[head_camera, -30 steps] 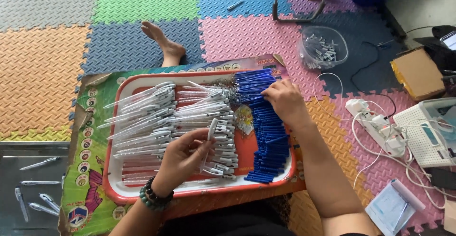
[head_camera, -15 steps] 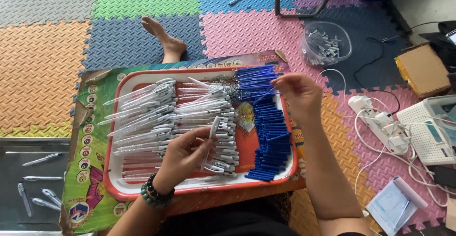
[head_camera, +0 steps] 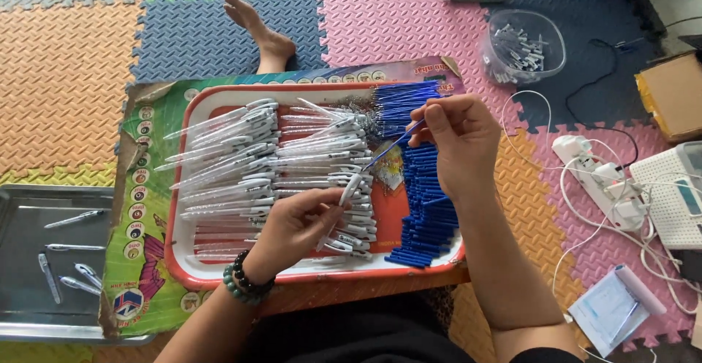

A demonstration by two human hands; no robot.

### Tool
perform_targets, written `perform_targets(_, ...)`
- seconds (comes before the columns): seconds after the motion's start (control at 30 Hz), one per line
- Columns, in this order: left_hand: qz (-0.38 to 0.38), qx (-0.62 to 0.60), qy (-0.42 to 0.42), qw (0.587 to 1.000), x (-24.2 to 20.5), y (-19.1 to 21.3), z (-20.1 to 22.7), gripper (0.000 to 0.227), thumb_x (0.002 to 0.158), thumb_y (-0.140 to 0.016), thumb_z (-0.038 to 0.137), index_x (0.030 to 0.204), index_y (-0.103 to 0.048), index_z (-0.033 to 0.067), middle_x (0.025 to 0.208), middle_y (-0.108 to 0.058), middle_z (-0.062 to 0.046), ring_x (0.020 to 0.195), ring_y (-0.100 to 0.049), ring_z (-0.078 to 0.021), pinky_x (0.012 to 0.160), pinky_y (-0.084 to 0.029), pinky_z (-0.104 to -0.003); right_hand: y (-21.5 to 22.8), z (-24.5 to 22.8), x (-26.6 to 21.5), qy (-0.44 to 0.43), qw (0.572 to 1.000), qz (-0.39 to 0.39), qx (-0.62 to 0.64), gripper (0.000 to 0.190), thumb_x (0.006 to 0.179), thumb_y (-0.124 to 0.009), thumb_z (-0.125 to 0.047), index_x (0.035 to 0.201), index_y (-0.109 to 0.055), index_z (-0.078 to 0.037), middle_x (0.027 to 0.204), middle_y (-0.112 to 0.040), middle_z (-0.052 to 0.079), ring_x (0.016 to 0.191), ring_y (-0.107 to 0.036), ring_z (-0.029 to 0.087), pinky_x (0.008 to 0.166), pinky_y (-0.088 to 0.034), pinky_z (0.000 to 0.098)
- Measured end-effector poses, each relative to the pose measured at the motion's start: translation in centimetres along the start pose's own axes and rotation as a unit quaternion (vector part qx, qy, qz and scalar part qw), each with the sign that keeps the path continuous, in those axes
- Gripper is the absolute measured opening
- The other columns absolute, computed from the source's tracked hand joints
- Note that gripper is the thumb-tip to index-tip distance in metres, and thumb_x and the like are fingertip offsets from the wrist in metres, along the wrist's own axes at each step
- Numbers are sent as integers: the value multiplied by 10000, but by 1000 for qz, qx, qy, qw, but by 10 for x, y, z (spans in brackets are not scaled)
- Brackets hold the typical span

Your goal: Assembling ballpoint pens by manually inserting ink refills into pen barrels.

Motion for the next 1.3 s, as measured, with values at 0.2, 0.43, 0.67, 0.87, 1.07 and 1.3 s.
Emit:
perform_targets(0.2, -8, -1, 4, 1000, -3, 2, -11, 335, 1029, -762, 36, 1358, -817, 12, 980, -859, -189, 764, -846, -258, 663, -715, -384, -7, 2, -4, -12, 1000, -21, 11, 96, 1128, -725, -104, 1183, -734, -25, 1033, -815, 233, 842, -840, 299, 735, -726, 405)
perform_targets(0.43, -8, 11, -6, 1000, -2, 0, -7, 332, 1034, -756, 36, 1360, -806, -7, 1017, -861, -187, 809, -853, -260, 678, -730, -409, -2, -4, 0, -2, 1000, 4, 10, 113, 1131, -735, -123, 1185, -728, -24, 1023, -816, 220, 831, -835, 287, 712, -731, 395)
perform_targets(0.67, -16, 3, -22, 1000, -1, -2, -5, 344, 1023, -743, 16, 1359, -813, -10, 1007, -850, -186, 794, -847, -265, 668, -741, -411, -14, -1, -6, -21, 1000, -12, 17, 52, 1117, -729, -73, 1133, -722, -24, 987, -825, 194, 805, -826, 246, 665, -718, 362)
perform_targets(0.87, -12, -14, -35, 999, -1, -1, -6, 344, 1022, -748, 14, 1359, -816, -3, 970, -843, -171, 757, -834, -243, 627, -730, -377, -34, 3, -20, -39, 991, -123, -17, 50, 1068, -764, -61, 1047, -801, -36, 991, -859, 198, 837, -850, 268, 692, -724, 395)
perform_targets(1.07, -28, -6, -13, 1000, -1, 1, 5, 352, 1010, -752, -13, 1360, -778, 10, 998, -875, -97, 769, -816, -134, 596, -644, -233, -32, -16, -15, -37, 922, -288, -256, 354, 969, -831, -83, 1322, -832, -110, 1182, -873, 40, 956, -781, 128, 857, -630, 263)
perform_targets(1.3, -43, -28, -18, 999, 2, 2, -2, 716, 1000, -734, -30, 1658, -493, 116, 1251, -809, -136, 932, -846, -196, 769, -757, -290, 44, 38, -5, -80, 714, -227, -658, 231, 939, -836, -310, 1165, -866, -270, 1187, -836, -86, 1154, -710, 198, 1120, -530, 448)
Point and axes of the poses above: each hand's wrist, its own x-axis towards the middle knuckle, its own y-axis out of the back of the hand, z = x × y, the point moved 6 cm from there along x, towards the middle knuckle
